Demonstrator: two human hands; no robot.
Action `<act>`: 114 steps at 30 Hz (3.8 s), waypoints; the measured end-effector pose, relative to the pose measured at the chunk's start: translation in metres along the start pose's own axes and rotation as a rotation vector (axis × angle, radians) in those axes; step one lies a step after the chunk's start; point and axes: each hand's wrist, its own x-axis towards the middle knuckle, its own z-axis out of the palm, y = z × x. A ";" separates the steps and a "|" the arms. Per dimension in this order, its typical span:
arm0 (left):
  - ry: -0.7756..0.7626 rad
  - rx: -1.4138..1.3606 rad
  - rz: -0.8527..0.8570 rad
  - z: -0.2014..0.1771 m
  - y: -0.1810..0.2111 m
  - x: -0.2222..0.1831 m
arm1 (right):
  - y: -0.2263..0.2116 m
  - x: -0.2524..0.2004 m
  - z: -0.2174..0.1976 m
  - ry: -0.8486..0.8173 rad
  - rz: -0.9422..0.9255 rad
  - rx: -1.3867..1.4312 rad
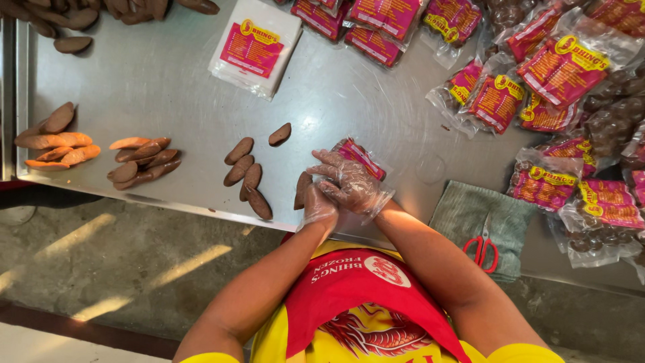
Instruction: The person places brown, oblong food items into small plastic bags on a metal table. They arrange the items inside the bags and then move the filled packages to a pile on the right side of the table. The process is repeated continuously with a coworker visible in the background performing similar tasks.
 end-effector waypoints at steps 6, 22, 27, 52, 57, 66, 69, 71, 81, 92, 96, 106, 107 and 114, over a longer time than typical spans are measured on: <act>0.035 0.251 0.019 0.002 0.013 -0.001 | -0.002 0.006 -0.003 -0.041 -0.015 0.014; -0.092 0.808 0.302 -0.012 -0.010 0.009 | -0.007 0.002 -0.003 0.008 -0.002 0.092; -0.204 1.113 0.386 -0.009 -0.056 0.025 | -0.009 0.003 -0.004 0.043 0.005 0.076; 0.183 0.838 0.331 -0.134 0.114 0.059 | -0.026 0.005 0.031 0.324 0.086 -0.176; -0.119 0.657 0.486 -0.121 0.099 0.080 | -0.044 -0.028 0.067 0.572 0.261 -0.552; -0.083 0.605 0.074 -0.127 0.113 -0.011 | 0.001 -0.065 0.082 0.784 0.349 -0.545; -0.188 0.167 -0.329 -0.116 0.093 -0.044 | -0.007 -0.064 0.075 0.794 0.293 -0.474; -0.223 -0.032 -0.463 -0.105 0.070 -0.053 | -0.012 -0.064 0.071 0.800 0.247 -0.421; 0.037 -0.400 -0.352 -0.018 0.004 -0.025 | -0.011 -0.074 0.061 0.652 0.403 -0.351; -0.042 -0.029 -0.218 -0.034 -0.002 -0.023 | -0.017 -0.066 0.060 0.635 0.369 -0.492; -0.137 -0.111 -0.052 -0.040 -0.006 -0.016 | -0.018 -0.064 0.061 0.636 0.453 -0.403; -0.137 0.613 0.639 -0.047 0.061 -0.037 | 0.002 -0.068 0.072 0.714 0.496 -0.325; -0.119 0.700 0.556 -0.048 0.062 -0.036 | 0.000 -0.068 0.072 0.728 0.470 -0.329; -0.147 -0.112 -0.133 -0.058 0.043 -0.038 | -0.023 -0.065 0.060 0.710 0.336 -0.479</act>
